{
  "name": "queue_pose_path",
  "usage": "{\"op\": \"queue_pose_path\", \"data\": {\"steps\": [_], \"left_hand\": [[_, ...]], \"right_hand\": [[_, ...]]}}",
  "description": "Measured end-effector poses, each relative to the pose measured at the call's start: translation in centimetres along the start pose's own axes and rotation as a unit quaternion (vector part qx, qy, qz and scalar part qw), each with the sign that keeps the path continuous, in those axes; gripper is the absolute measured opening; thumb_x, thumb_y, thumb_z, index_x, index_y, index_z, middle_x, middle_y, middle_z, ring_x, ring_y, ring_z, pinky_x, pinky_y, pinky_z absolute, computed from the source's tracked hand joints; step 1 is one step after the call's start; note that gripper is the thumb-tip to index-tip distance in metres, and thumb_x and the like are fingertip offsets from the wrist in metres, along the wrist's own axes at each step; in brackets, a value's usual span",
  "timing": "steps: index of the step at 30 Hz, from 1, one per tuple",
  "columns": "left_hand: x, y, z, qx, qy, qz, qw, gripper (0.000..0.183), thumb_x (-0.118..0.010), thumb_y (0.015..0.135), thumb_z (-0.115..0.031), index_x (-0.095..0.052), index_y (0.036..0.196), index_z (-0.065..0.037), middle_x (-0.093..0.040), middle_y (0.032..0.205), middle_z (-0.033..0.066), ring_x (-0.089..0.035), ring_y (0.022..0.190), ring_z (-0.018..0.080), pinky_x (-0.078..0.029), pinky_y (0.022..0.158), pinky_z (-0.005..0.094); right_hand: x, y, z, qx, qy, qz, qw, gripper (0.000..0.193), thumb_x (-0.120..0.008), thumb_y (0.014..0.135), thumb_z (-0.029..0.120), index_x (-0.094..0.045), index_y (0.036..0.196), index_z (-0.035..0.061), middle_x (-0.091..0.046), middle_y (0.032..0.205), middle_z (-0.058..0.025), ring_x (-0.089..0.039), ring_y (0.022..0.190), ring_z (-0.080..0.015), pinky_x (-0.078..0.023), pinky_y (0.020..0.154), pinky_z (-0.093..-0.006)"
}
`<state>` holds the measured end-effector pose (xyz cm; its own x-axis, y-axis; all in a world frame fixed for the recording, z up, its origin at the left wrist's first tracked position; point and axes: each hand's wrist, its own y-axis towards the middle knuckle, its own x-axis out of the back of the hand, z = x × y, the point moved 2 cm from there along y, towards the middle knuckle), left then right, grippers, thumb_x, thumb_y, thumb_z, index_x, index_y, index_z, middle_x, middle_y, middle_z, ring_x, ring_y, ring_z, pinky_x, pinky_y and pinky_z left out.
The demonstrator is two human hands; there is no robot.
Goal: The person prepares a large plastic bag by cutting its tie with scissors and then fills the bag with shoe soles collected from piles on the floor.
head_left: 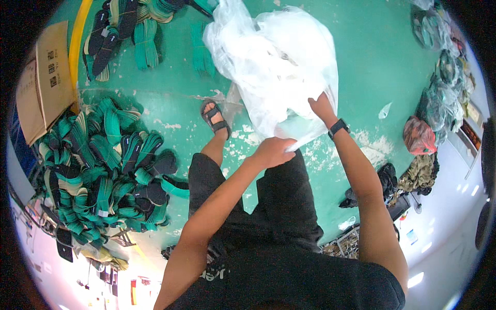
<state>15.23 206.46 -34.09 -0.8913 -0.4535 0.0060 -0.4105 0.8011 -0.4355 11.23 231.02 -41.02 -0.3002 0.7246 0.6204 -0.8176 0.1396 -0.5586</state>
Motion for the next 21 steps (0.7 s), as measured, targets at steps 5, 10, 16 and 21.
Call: {"op": "queue_pose_path", "data": {"steps": [5, 10, 16, 21], "left_hand": [[-5.2, -4.7, -6.7, -0.115, -0.016, 0.011, 0.993, 0.027, -0.056, 0.083, -0.027, -0.061, 0.104, -0.011, -0.061, 0.074, 0.0177, -0.061, 0.07, 0.0363, -0.048, 0.064, 0.0465], [-9.9, -9.7, -10.5, -0.16, -0.054, 0.021, 0.985, 0.022, -0.053, 0.086, -0.022, -0.059, 0.094, -0.002, -0.059, 0.066, 0.0196, -0.059, 0.06, 0.0377, -0.047, 0.058, 0.0474], [-7.8, -17.5, -10.3, -0.017, -0.033, 0.104, 0.994, 0.025, -0.052, 0.088, -0.025, -0.058, 0.084, -0.001, -0.059, 0.066, 0.0187, -0.059, 0.062, 0.0383, -0.047, 0.058, 0.0472], [-12.6, -22.2, -1.6, 0.024, -0.01, 0.029, 0.999, 0.031, -0.047, 0.091, -0.034, -0.059, 0.085, -0.006, -0.062, 0.075, 0.0169, -0.06, 0.071, 0.0383, -0.048, 0.064, 0.0475]], "right_hand": [[2.1, -4.8, 4.9, -0.057, -0.152, 0.107, 0.981, 0.042, -0.059, 0.072, 0.013, -0.055, 0.109, -0.0071, -0.058, 0.108, -0.0267, -0.056, 0.102, -0.038, -0.043, 0.09, -0.0411], [-8.2, -7.0, -2.4, -0.102, -0.389, 0.415, 0.816, 0.043, -0.065, 0.069, 0.019, -0.057, 0.103, -0.0067, -0.057, 0.11, -0.0255, -0.057, 0.096, -0.0394, -0.045, 0.086, -0.0458], [-19.6, -16.6, -8.8, -0.189, -0.13, 0.25, 0.941, 0.107, -0.075, 0.067, 0.026, -0.004, 0.142, -0.0023, -0.023, 0.139, -0.0322, -0.023, 0.13, -0.0466, -0.024, 0.108, -0.0458], [-20.0, -17.9, -3.4, -0.081, -0.207, 0.231, 0.947, 0.028, -0.051, 0.084, 0.017, -0.054, 0.099, -0.0057, -0.054, 0.104, -0.026, -0.054, 0.096, -0.0408, -0.044, 0.085, -0.0468]]}}
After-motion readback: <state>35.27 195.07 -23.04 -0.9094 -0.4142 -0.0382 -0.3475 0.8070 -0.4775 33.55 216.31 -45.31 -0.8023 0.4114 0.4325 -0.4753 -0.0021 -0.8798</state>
